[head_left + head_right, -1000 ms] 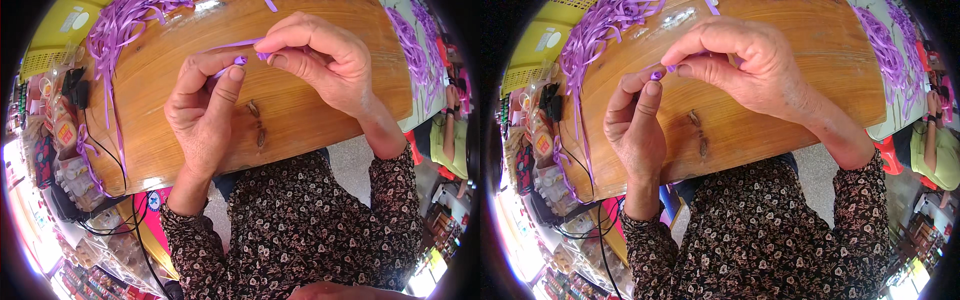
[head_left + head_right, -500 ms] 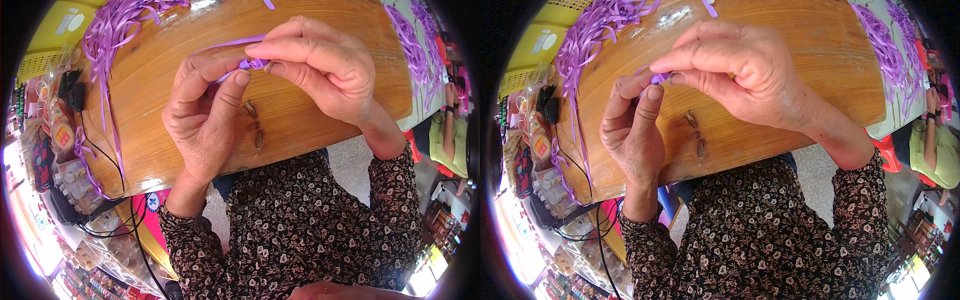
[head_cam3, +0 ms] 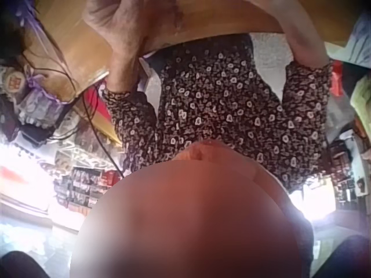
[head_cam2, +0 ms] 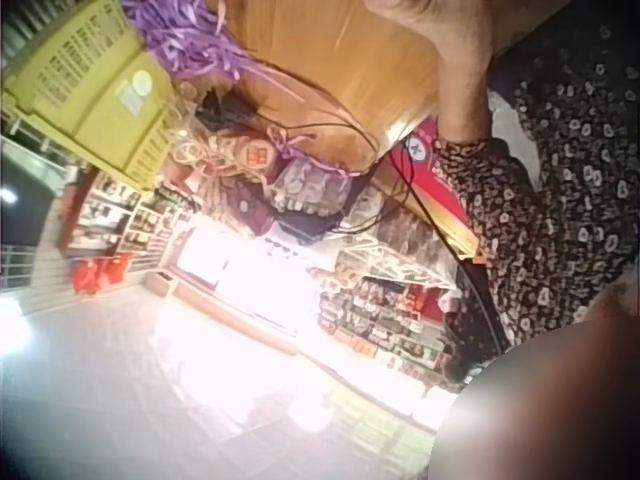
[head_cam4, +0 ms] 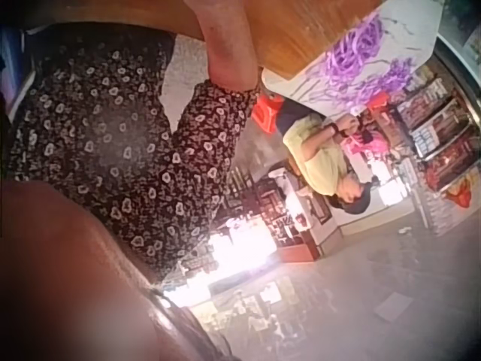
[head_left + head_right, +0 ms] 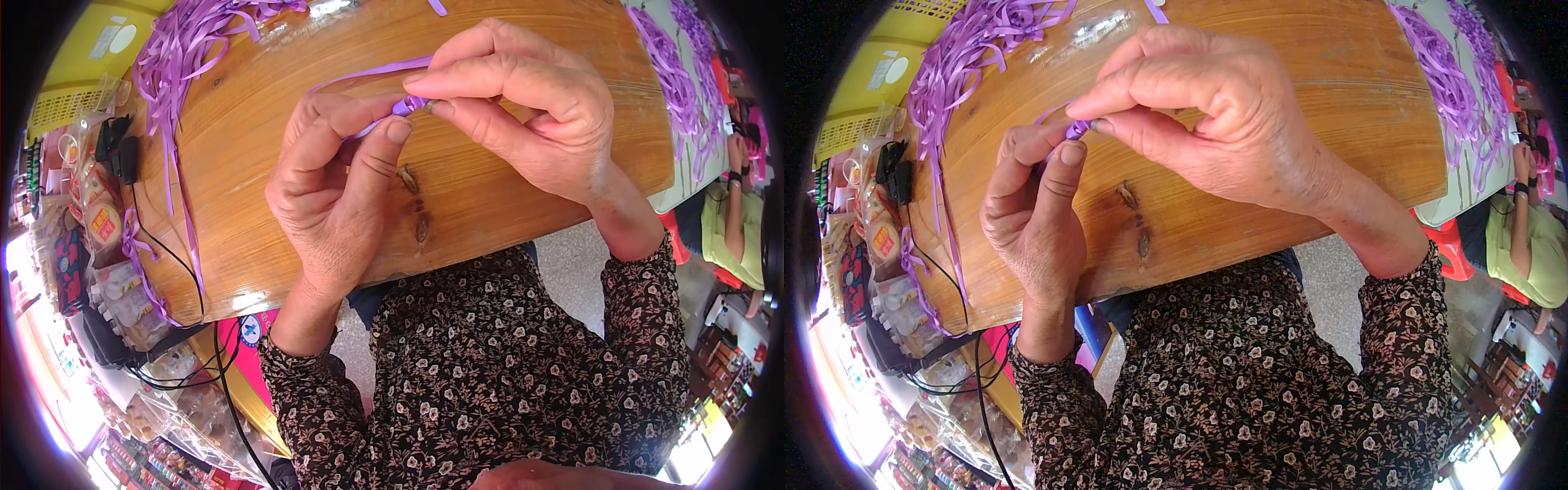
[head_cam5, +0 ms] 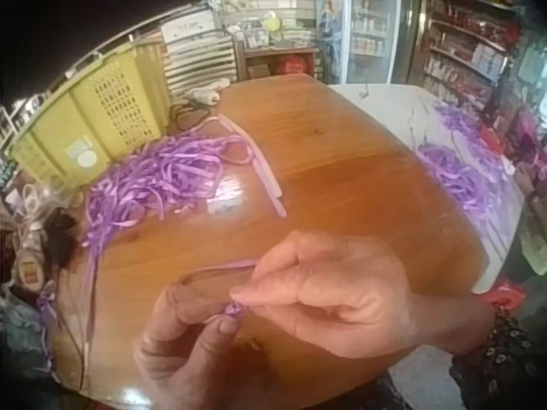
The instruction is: Tying knots or making loops with purple plastic ribbons at a workbench.
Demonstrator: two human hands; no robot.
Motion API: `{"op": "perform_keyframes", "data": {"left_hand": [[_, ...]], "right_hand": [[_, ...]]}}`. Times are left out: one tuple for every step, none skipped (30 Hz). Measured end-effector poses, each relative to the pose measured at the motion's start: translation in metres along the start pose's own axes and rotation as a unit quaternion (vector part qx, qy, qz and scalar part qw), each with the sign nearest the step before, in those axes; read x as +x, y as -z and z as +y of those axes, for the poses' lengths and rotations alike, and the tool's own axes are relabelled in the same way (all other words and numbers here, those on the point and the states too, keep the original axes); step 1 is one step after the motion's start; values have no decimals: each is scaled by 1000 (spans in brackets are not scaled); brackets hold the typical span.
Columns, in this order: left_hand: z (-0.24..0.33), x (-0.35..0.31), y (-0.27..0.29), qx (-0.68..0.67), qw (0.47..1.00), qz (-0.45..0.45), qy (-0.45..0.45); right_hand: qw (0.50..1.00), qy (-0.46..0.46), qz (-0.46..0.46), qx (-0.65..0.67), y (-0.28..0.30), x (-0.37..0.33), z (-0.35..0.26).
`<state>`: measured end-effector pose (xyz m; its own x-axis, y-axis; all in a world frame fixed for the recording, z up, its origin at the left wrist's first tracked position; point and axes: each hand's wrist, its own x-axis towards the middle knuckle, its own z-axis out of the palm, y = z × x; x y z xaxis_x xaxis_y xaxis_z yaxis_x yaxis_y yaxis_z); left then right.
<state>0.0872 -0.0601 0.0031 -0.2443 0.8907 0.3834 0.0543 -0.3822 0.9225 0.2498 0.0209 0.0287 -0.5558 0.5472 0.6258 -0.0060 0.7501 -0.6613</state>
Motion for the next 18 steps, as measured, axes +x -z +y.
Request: {"op": "perform_keyframes", "data": {"left_hand": [[0, 0, 0, 12, 1000, -3, -3], [0, 0, 1, 24, 1000, -5, -5], [0, 0, 1, 25, 1000, -5, -5], [0, 0, 1, 27, 1000, -5, -6], [0, 0, 1, 29, 1000, -5, -6], [0, 0, 0, 28, 1000, -5, -6], [-1, 0, 0, 25, 1000, -1, -3], [-1, 0, 0, 22, 1000, 4, 0], [-1, 0, -1, 22, 1000, 4, 0], [-1, 1, -1, 21, 1000, 7, 2], [0, 0, 0, 20, 1000, 11, 5], [0, -1, 1, 21, 1000, 14, 5], [-1, -1, 1, 25, 1000, 11, 3], [-1, 0, 1, 29, 1000, 9, 0], [0, 0, 1, 30, 1000, 9, 1], [0, 0, 0, 36, 999, 3, -1], [1, 0, 0, 43, 999, -2, -2], [1, 1, -1, 41, 999, -4, -1]], "right_hand": [[999, -8, -28, -16, 1, 1, -2], [999, -7, -28, -15, 1, 1, -5], [999, -46, -22, -9, 0, 2, -8], [996, -86, -14, -4, 0, 2, -10], [996, -86, -14, -5, 1, 2, -10], [998, -63, -19, -14, 3, 2, -8], [999, -39, -25, -22, 4, 2, -6], [999, -39, -25, -22, 4, 2, -4], [1000, -21, 6, -2, 3, 1, -1], [999, -1, 37, 20, 2, 0, 1], [999, -1, 35, 21, 7, 5, -7], [998, -53, -16, 10, 18, 14, -22], [992, -107, -65, -4, 25, 18, -30], [992, -107, -65, -4, 20, 15, -23], [998, -38, -42, -17, 10, 8, -10], [999, 31, -19, -31, 5, 4, -4], [999, 29, -19, -33, 4, 2, -4], [999, 25, -18, -39, 4, 1, -4]]}}
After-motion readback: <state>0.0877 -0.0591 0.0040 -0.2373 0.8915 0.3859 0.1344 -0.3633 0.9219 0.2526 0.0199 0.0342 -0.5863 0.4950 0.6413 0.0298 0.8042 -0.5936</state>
